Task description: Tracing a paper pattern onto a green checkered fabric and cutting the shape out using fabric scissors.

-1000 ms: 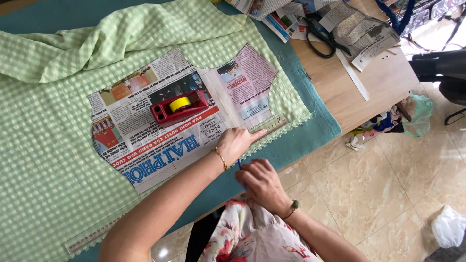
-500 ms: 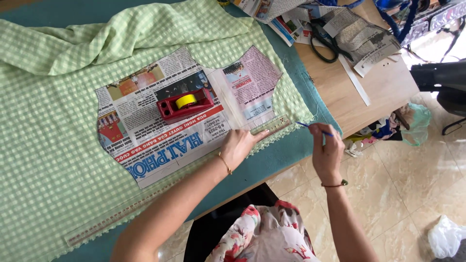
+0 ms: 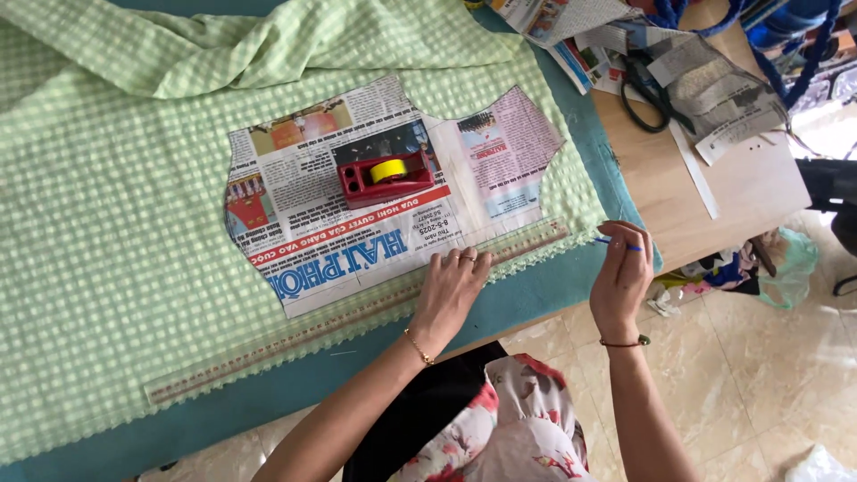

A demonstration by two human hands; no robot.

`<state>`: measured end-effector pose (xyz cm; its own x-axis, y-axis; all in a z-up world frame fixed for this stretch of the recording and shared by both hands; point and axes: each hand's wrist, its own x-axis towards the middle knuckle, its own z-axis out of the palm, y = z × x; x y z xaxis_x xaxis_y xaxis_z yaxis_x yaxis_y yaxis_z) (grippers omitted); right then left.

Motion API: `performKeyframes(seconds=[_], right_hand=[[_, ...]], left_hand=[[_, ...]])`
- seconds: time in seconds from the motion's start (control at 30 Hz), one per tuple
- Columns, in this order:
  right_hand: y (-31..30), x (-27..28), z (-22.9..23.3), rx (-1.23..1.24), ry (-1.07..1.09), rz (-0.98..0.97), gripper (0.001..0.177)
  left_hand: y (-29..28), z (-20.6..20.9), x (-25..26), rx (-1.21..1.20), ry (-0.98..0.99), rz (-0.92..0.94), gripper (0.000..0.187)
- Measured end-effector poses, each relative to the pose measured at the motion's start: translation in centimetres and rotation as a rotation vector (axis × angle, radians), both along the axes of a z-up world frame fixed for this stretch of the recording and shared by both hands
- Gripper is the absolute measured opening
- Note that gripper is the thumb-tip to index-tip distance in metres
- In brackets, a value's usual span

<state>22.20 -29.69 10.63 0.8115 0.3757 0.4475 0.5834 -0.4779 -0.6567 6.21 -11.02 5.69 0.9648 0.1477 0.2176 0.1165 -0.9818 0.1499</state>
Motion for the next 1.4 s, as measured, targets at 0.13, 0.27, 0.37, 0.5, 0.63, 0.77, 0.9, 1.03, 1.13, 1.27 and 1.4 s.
performKeyframes(seconds=[0.13,0.27,0.37,0.5,0.63,0.77,0.9,1.03,1.13,1.27,1.4], right_hand=[[0.9,-0.3,0.8,0.048,0.154,0.173,0.025],[1.4,-0.9,0.5,-0.231,0.045,0.232,0.022],[2.3,-1.6,0.0,-0.316,-0.006,0.308,0.022],[4.1,-3.0,-1.0,-0.361,0.001,0.414,0.024],[6.2,-5.2,-1.0,-0.363,-0.043,0.522,0.025],[8.1,-7.9,0.9,-0.400,-0.105,0.596,0.032],[8.4,-9.9,1.5,-0.459,-0.174,0.672,0.025],[7.5,-11.8,-1.2,-0.419,-0.145,0.740,0.016],[7.3,-13.6,-3.1,-0.331,-0.145,0.760,0.019],[8.5,-17.5,-2.8,-0.308,-0.002,0.723,0.016],[9.7,-20.6,-2.8,-0.304,0.008,0.722,0.018]], left_hand=[[0.3,-0.6,-2.0,-0.063,0.035,0.090,0.035],[1.6,0.7,-5.4,-0.202,0.009,0.352,0.032],[2.3,1.1,-7.9,-0.207,0.017,0.498,0.041],[2.9,0.7,-10.0,-0.212,-0.057,0.605,0.046],[2.9,-1.0,-10.6,-0.271,-0.104,0.625,0.046],[2.5,-3.0,-12.2,-0.315,-0.233,0.458,0.041],[1.6,-4.5,-15.0,-0.231,-0.234,0.249,0.038],[1.3,-6.7,-19.4,-0.169,-0.351,0.233,0.037],[1.3,-3.4,-22.9,-0.106,-0.460,0.606,0.063],[0.8,-0.4,-25.4,-0.418,-0.773,1.052,0.087],[-0.5,-1.1,-25.5,-1.340,-1.085,1.049,0.060]])
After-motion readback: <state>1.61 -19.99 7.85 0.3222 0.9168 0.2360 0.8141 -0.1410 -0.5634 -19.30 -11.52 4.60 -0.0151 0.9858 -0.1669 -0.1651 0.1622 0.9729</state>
